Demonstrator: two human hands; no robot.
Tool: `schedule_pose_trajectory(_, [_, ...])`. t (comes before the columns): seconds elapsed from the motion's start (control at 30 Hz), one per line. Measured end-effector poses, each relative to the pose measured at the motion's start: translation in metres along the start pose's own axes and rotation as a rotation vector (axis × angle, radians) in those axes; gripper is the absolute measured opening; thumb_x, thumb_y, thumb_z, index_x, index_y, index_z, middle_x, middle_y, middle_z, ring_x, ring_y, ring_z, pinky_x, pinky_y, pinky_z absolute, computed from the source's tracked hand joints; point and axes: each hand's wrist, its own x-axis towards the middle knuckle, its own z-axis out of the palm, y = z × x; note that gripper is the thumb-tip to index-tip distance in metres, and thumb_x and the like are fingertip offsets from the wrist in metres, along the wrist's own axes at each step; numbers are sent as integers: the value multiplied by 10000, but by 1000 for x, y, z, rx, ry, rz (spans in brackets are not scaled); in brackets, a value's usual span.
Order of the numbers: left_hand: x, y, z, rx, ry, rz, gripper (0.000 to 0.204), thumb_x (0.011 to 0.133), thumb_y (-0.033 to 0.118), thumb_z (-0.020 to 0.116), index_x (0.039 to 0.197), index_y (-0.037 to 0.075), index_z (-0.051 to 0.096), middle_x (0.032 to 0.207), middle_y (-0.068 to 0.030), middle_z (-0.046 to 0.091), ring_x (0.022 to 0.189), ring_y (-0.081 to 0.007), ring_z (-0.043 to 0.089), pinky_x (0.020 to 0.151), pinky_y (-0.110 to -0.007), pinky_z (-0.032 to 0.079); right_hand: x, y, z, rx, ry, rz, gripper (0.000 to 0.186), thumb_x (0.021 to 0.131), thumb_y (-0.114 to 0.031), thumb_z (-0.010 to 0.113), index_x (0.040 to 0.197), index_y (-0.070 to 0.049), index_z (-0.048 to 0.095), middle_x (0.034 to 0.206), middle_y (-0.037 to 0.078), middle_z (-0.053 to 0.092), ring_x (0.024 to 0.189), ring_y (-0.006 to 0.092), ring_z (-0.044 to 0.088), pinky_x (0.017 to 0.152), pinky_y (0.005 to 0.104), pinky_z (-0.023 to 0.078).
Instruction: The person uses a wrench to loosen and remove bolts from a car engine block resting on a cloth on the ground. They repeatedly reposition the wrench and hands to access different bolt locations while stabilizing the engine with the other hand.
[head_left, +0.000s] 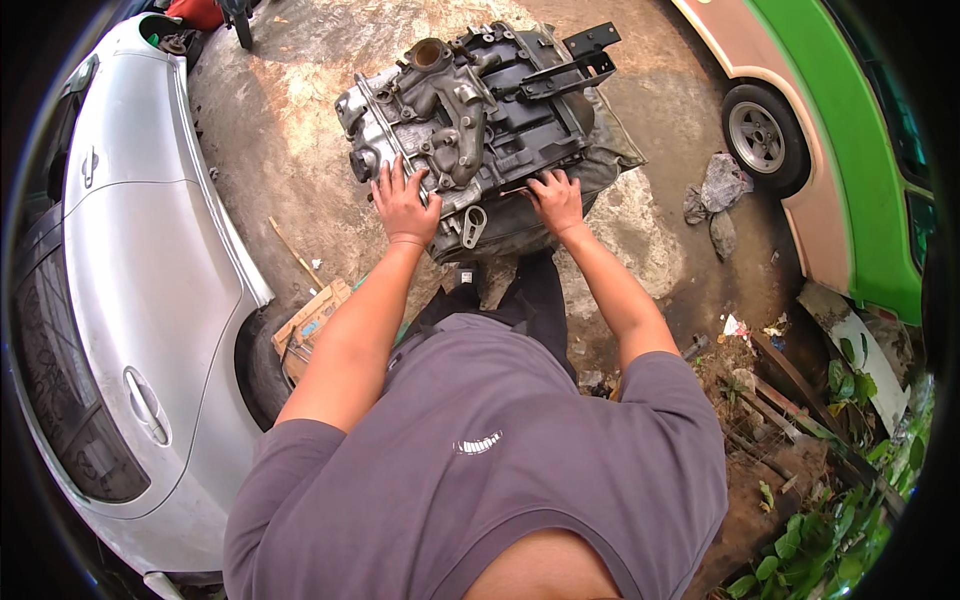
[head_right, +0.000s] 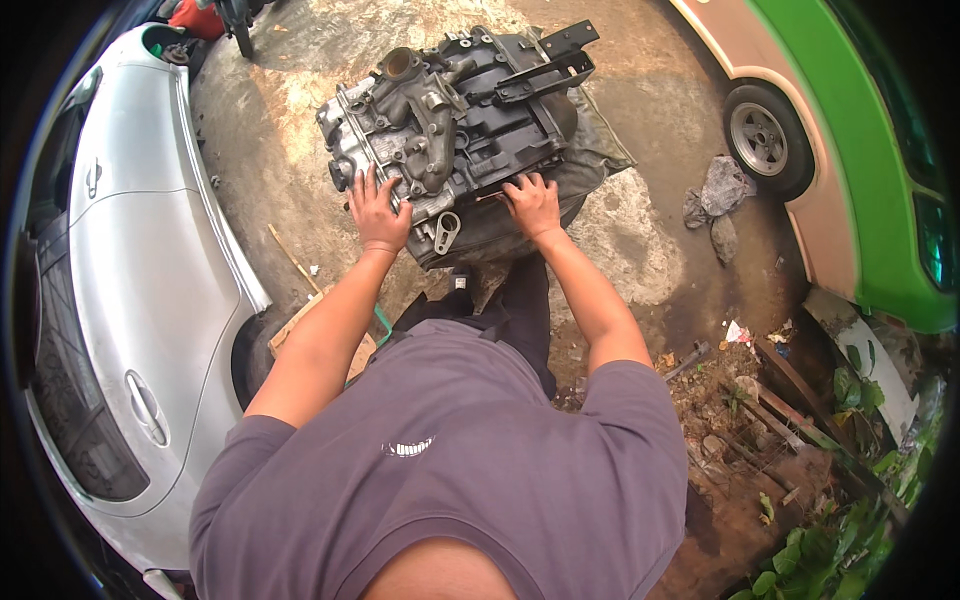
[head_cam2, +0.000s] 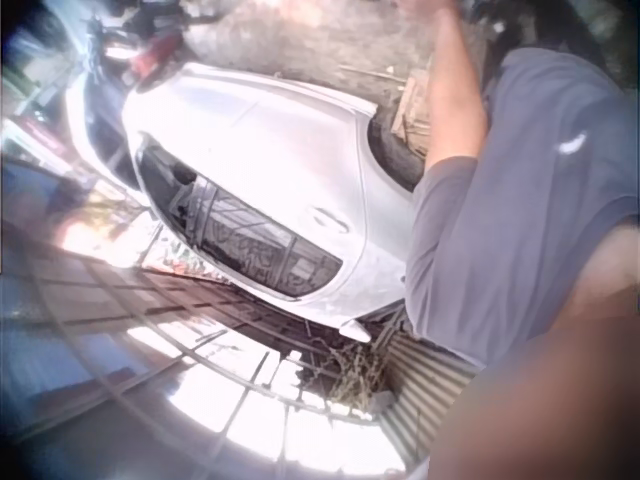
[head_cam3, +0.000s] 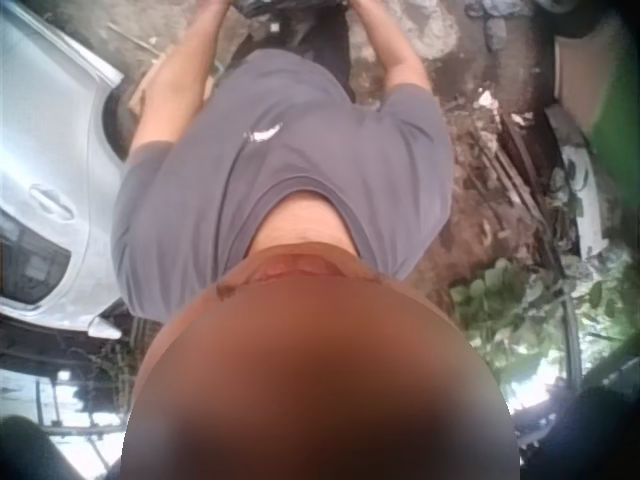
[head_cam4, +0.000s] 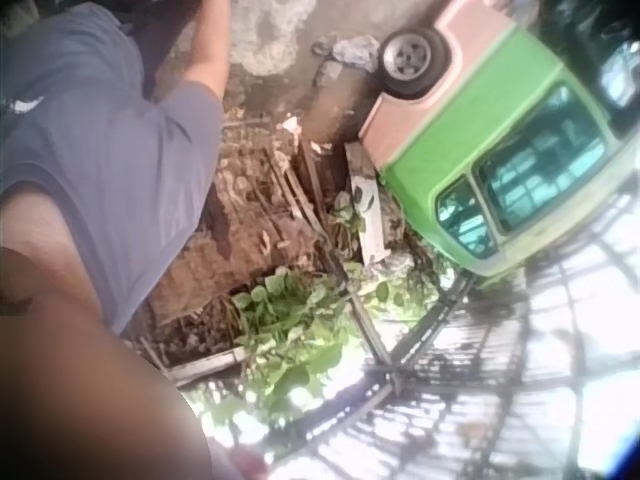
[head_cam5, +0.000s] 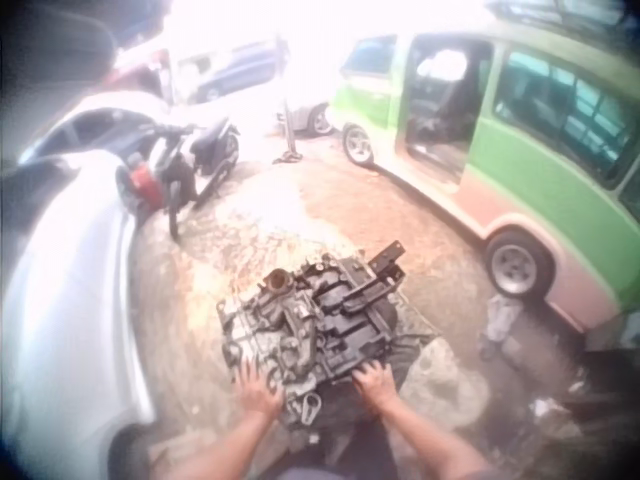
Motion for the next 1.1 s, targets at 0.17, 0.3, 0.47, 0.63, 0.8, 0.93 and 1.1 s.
schedule_pose_trajectory(0.17, [-1,-1,1,6,4,7,391,741,293,621,1113,174,648,1508,-121,389,1425,-351,281,1175,-556,131,-1,-9,-22,-42,18,-48,186,843,-235,645,1016,-213,707,931,-5,622,953,226,567,796,414,429])
schedule_pose_trajectory(0.3, [-1,-2,2,3,10,1,391,758,317,605,1117,169,656,1502,-124,398,1424,-344,284,1174,-561,126,-26,-20,-16,162,25,298,180,875,-235,644,1027,-152,693,975,52,640,980,274,569,817,421,444])
schedule_pose_trajectory(0.47, [-2,-2,3,10,22,9,388,763,315,601,1117,166,657,1503,-124,398,1423,-345,288,1173,-563,127,-57,-44,34,958,12,1004,315,934,-323,639,1049,-31,672,890,104,673,844,241,614,772,346,469])
schedule_pose_trajectory(0.63, [-1,-4,5,13,27,23,394,763,321,601,1120,166,660,1508,-123,394,1425,-343,289,1170,-567,128,-56,-75,64,1509,15,1341,336,929,-482,620,865,-152,630,688,-34,558,586,130,542,502,316,437])
schedule_pose_trajectory(0.8, [-2,-4,6,10,29,23,400,763,326,599,1125,168,660,1511,-118,393,1427,-342,287,1170,-565,128,-47,-91,74,1797,-142,1453,369,924,-535,594,908,-167,624,703,-19,583,618,164,584,517,334,466])
schedule_pose_trajectory(0.93, [-1,-3,5,7,14,19,400,764,326,597,1126,167,659,1511,-121,392,1427,-344,284,1174,-558,121,-48,-92,87,1948,-236,1439,398,926,-569,562,940,-177,633,759,-15,619,695,185,629,580,375,503])
schedule_pose_trajectory(1.1, [0,-4,4,7,20,27,405,754,311,609,1129,164,655,1508,-125,394,1423,-354,284,1175,-553,125,-50,-99,100,2128,-234,1354,515,885,-610,586,1125,-155,600,950,21,662,822,200,657,690,393,538])
